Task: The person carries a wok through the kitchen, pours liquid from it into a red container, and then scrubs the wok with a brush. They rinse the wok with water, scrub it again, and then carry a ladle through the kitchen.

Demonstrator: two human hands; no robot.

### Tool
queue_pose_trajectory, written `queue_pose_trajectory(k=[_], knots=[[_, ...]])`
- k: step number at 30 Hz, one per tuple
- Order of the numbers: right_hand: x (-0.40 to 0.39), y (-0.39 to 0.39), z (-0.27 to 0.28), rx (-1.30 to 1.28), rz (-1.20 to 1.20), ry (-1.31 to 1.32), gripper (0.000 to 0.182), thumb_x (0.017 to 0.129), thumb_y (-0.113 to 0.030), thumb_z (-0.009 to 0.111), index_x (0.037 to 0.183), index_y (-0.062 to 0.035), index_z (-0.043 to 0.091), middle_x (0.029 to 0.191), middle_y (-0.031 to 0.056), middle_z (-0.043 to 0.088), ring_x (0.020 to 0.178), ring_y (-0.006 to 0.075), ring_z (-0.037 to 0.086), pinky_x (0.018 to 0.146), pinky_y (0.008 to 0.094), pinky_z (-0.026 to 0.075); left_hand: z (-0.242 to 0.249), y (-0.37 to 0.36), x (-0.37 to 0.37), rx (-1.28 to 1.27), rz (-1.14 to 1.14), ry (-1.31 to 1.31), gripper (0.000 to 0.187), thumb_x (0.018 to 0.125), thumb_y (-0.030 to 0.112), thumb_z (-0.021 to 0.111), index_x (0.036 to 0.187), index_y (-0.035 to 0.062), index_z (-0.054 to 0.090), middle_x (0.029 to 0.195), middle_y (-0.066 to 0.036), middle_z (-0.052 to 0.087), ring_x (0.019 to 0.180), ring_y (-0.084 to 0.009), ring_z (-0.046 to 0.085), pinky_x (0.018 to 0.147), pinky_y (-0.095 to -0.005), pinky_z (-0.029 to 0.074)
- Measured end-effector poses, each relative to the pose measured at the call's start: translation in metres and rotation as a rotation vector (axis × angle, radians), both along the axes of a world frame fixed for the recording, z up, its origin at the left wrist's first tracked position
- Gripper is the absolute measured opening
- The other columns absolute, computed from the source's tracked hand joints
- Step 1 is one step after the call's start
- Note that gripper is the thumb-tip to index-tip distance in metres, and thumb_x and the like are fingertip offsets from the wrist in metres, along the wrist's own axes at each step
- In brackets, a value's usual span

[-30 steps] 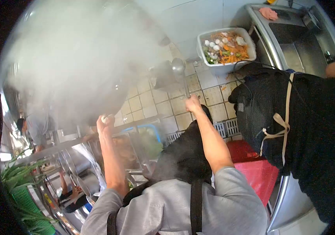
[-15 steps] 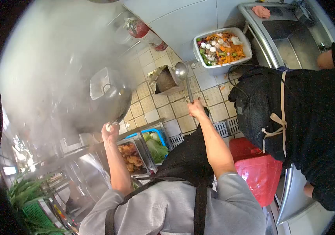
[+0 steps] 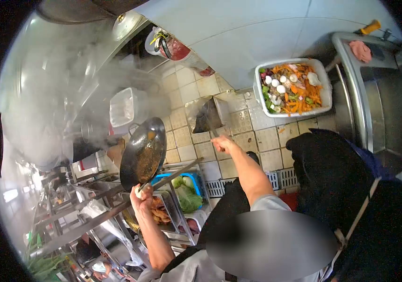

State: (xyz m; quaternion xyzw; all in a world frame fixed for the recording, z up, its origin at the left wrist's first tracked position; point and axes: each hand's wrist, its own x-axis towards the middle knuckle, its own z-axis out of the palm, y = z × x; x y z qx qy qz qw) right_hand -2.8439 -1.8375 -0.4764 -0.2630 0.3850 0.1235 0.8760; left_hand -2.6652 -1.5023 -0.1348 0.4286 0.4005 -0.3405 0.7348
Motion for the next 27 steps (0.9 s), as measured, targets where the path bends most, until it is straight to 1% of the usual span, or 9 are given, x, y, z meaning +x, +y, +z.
queue_pose_trajectory(k=[2,4,6,11,15,18,22,24,27], knots=[[-0.004,0.005,-0.003,0.029,-0.035,0.006,0.019,0.096,-0.012,0.068,0.083,-0.0049,0.056,0.065,0.0005,0.052,0.048,0.0096,0.047,0.041,0.0273,0.035,-0.001,-0.005,-0.004,-0.047,0.033,0.046,0.036,0.093,0.024,0.064,0.098,-0.0104,0.053,0.081,-0.027,0.058,0.052,-0.0180,0.051,0.035,-0.0218,0.036],[-0.009,0.004,-0.011,0.109,-0.061,-0.025,0.016,0.097,-0.011,0.067,0.090,-0.0065,0.054,0.068,-0.0014,0.050,0.050,0.0077,0.045,0.042,0.0250,0.034,-0.003,-0.010,-0.009,-0.063,0.042,0.061,0.035,0.094,0.024,0.063,0.097,-0.0100,0.054,0.082,-0.029,0.058,0.053,-0.0182,0.052,0.035,-0.0224,0.037],[-0.011,-0.002,-0.019,0.174,-0.082,-0.093,0.014,0.098,-0.010,0.065,0.093,-0.0078,0.053,0.072,-0.0032,0.049,0.052,0.0051,0.044,0.043,0.0227,0.033,-0.019,-0.002,-0.010,0.027,0.023,-0.079,0.039,0.094,0.025,0.062,0.099,-0.0121,0.054,0.084,-0.030,0.058,0.054,-0.0180,0.052,0.036,-0.0228,0.037],[-0.023,-0.014,-0.005,0.296,-0.205,-0.239,0.011,0.099,-0.010,0.062,0.094,-0.0098,0.053,0.075,-0.0055,0.048,0.057,0.0010,0.042,0.044,0.0197,0.030,-0.024,-0.015,-0.015,0.015,0.114,0.091,0.036,0.094,0.023,0.063,0.103,-0.0112,0.055,0.086,-0.030,0.059,0.053,-0.0193,0.050,0.036,-0.0225,0.038],[-0.010,-0.020,0.005,0.200,-0.246,-0.212,0.013,0.099,-0.009,0.063,0.092,-0.0110,0.051,0.074,-0.0059,0.047,0.057,0.0018,0.042,0.045,0.0204,0.031,-0.035,-0.002,-0.015,-0.016,0.097,0.083,0.032,0.095,0.023,0.063,0.102,-0.0074,0.057,0.084,-0.031,0.059,0.052,-0.0198,0.051,0.035,-0.0218,0.037],[0.018,-0.026,-0.001,0.121,-0.245,-0.170,0.014,0.098,-0.008,0.062,0.090,-0.0106,0.051,0.073,-0.0057,0.047,0.056,0.0029,0.042,0.045,0.0217,0.032,-0.044,0.010,-0.016,0.046,0.091,-0.055,0.029,0.095,0.023,0.062,0.099,-0.0055,0.056,0.082,-0.032,0.059,0.049,-0.0203,0.051,0.034,-0.0225,0.038],[0.058,-0.036,-0.010,0.057,-0.311,-0.204,0.019,0.097,-0.006,0.061,0.082,-0.0104,0.049,0.069,-0.0051,0.047,0.054,0.0051,0.044,0.045,0.0244,0.035,-0.032,0.005,-0.020,0.012,0.136,0.022,0.029,0.095,0.024,0.062,0.096,-0.0046,0.055,0.080,-0.031,0.058,0.048,-0.0204,0.052,0.033,-0.0232,0.038],[0.074,-0.051,-0.008,0.003,-0.337,-0.171,0.020,0.096,-0.007,0.061,0.080,-0.0105,0.050,0.068,-0.0051,0.047,0.054,0.0057,0.044,0.045,0.0250,0.035,-0.029,0.010,-0.018,-0.020,0.118,0.044,0.037,0.096,0.025,0.061,0.095,-0.0103,0.053,0.080,-0.030,0.058,0.050,-0.0207,0.053,0.035,-0.0236,0.039],[0.093,-0.069,-0.025,-0.028,-0.310,-0.247,0.021,0.096,-0.008,0.060,0.077,-0.0102,0.050,0.066,-0.0046,0.047,0.052,0.0065,0.044,0.044,0.0257,0.035,-0.027,0.009,-0.015,-0.035,0.070,-0.008,0.041,0.096,0.027,0.061,0.094,-0.0130,0.053,0.082,-0.030,0.059,0.052,-0.0209,0.055,0.037,-0.0238,0.041]])
